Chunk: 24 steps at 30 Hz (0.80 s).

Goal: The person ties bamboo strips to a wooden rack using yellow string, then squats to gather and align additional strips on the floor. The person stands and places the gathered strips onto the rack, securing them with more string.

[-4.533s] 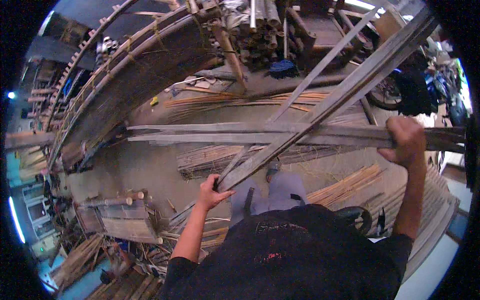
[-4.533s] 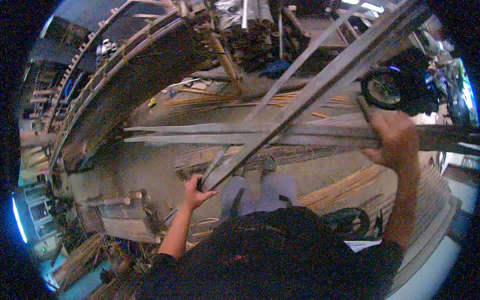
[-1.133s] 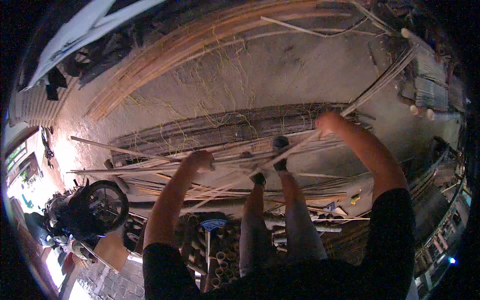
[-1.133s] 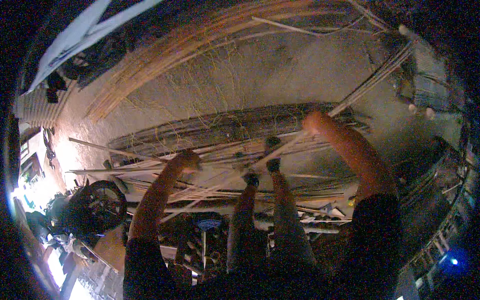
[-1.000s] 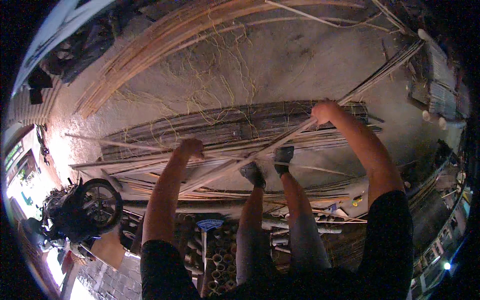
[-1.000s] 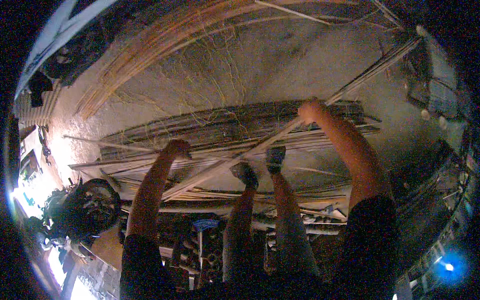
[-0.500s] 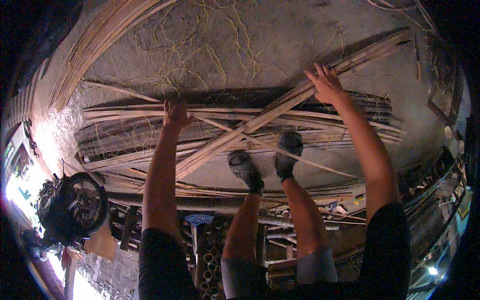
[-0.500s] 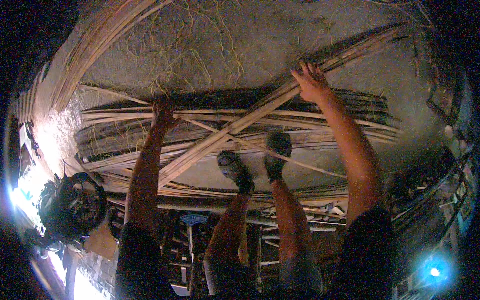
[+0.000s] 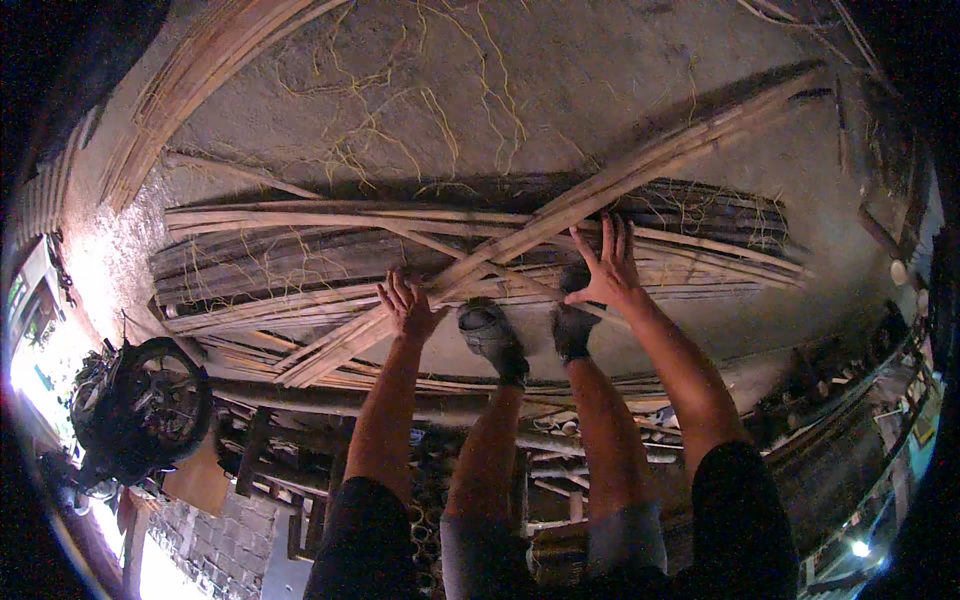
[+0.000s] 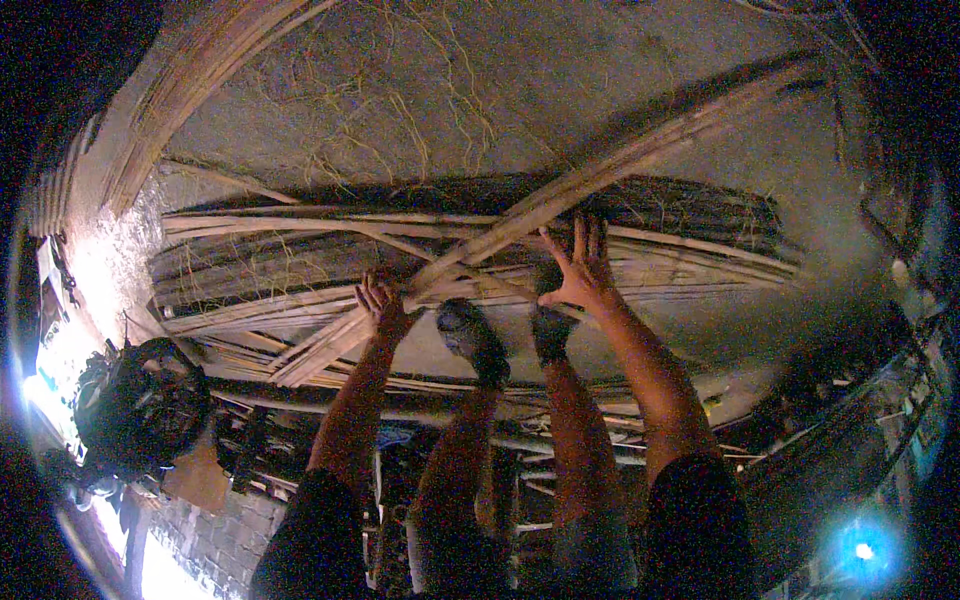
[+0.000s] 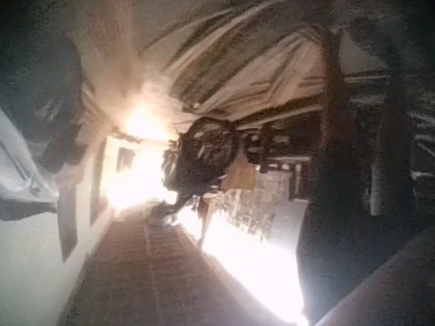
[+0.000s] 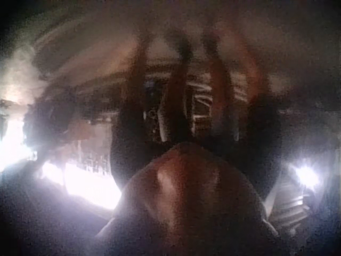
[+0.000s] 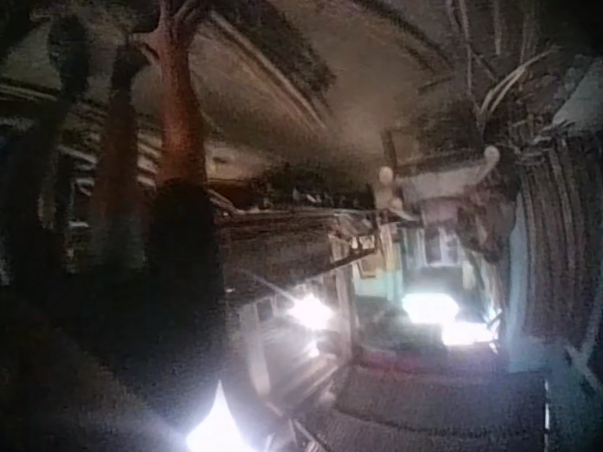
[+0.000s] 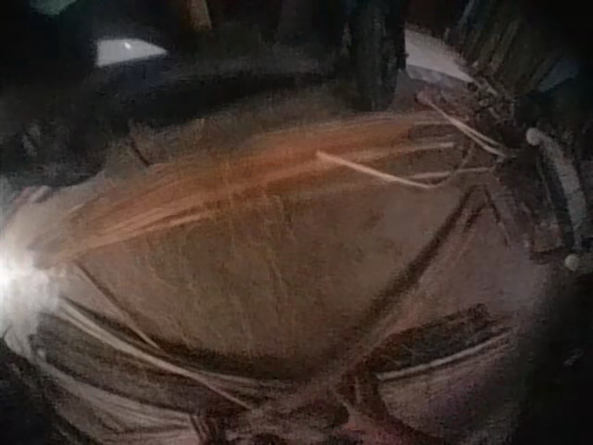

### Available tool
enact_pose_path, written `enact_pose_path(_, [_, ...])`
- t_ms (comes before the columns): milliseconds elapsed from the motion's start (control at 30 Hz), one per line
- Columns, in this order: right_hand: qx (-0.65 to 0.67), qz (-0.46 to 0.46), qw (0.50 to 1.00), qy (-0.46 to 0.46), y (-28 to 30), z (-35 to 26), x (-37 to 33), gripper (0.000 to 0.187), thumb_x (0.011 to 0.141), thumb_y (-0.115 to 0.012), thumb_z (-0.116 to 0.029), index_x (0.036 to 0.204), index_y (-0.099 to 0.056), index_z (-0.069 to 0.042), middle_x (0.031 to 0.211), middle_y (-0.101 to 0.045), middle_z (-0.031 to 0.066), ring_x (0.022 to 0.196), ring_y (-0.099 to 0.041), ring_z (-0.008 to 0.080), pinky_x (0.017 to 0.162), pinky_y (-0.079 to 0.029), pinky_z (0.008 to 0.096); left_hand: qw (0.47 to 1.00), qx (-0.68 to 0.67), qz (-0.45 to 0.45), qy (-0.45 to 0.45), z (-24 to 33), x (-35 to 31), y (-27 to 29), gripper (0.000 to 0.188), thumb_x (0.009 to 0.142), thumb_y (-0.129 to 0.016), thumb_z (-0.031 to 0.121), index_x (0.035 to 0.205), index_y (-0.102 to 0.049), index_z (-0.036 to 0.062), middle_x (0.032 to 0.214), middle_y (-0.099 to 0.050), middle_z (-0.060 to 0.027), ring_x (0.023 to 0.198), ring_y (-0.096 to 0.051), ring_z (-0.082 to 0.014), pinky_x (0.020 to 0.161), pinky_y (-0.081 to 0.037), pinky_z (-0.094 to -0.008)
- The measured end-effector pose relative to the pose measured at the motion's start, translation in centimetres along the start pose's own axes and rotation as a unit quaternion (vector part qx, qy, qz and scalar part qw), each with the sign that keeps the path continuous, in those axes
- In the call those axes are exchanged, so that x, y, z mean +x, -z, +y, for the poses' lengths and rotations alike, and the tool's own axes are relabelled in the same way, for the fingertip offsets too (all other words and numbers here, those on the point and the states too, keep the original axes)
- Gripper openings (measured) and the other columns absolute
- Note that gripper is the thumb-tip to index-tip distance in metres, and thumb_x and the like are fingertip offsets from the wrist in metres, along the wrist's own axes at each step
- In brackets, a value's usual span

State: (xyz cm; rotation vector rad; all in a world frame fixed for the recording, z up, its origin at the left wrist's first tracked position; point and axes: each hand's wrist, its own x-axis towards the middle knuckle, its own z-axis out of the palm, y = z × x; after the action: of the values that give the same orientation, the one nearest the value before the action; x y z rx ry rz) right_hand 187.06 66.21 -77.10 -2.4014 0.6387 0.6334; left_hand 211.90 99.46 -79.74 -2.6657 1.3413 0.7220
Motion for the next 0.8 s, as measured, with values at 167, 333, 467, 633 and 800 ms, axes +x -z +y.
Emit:
enact_pose_path(167, [0.031, -0.013, 0.999, 0.006, 0.5, -1.0, -1.4, 0.127, 0.05, -0.083, -0.064, 0.154, -0.018, -0.031, 0.149, -0.013, 0.0349, 0.135, -0.014, 0.0597, 0.111, -0.013, 0.0678, 0.998, 0.038, -0.051, 0.009, -0.2, -0.2, -0.7, 0.077, 0.065, -0.082, 0.032, 0.129, -0.047, 0.0063, 0.136, -0.039, -0.0231, 0.127, -0.037, -0.0429, 0.105, -0.028, -0.0619])
enact_pose_path(333, [-0.037, 0.003, 0.999, -0.006, 0.9, -3.9, -0.4, 0.115, 0.058, -0.082, -0.055, 0.152, -0.024, -0.024, 0.145, -0.022, 0.0309, 0.132, -0.024, 0.0546, 0.109, -0.021, 0.0652, 0.996, 0.004, -0.083, -0.019, -2.7, -0.2, -0.2, 0.068, 0.071, -0.076, 0.026, 0.129, -0.046, 0.0027, 0.133, -0.042, -0.0236, 0.121, -0.043, -0.0416, 0.1, -0.035, -0.0552])
enact_pose_path(467, [0.02, 0.103, 0.994, 0.009, -1.0, -0.5, -0.8, 0.093, 0.064, -0.079, -0.044, 0.142, -0.038, -0.015, 0.126, -0.042, 0.0249, 0.114, -0.046, 0.0461, 0.094, -0.04, 0.0579, 0.991, -0.047, -0.125, -0.015, -2.1, 0.3, 1.9, 0.061, 0.078, -0.069, 0.025, 0.13, -0.045, 0.0021, 0.128, -0.047, -0.0239, 0.117, -0.049, -0.0409, 0.099, -0.037, -0.0556])
enact_pose_path(633, [-0.018, 0.036, 0.999, -0.008, -1.6, 2.2, -1.1, 0.066, 0.07, -0.077, -0.038, 0.122, -0.051, -0.008, 0.108, -0.057, 0.0214, 0.095, -0.059, 0.0398, 0.08, -0.05, 0.0488, 0.989, -0.05, -0.127, -0.053, -1.5, -1.4, 3.1, 0.058, 0.082, -0.063, 0.022, 0.133, -0.042, 0.004, 0.123, -0.051, -0.0229, 0.113, -0.051, -0.0419, 0.098, -0.038, -0.0561])
enact_pose_path(800, [0.012, 0.031, 0.998, 0.044, 0.0, 2.8, -1.3, 0.062, 0.072, -0.077, -0.044, 0.117, -0.054, -0.008, 0.102, -0.064, 0.0185, 0.084, -0.065, 0.0374, 0.07, -0.055, 0.044, 0.986, -0.087, -0.12, -0.07, -1.5, -2.3, 3.2, 0.062, 0.081, -0.064, 0.021, 0.136, -0.041, 0.0055, 0.123, -0.051, -0.0225, 0.113, -0.051, -0.041, 0.099, -0.039, -0.0523])
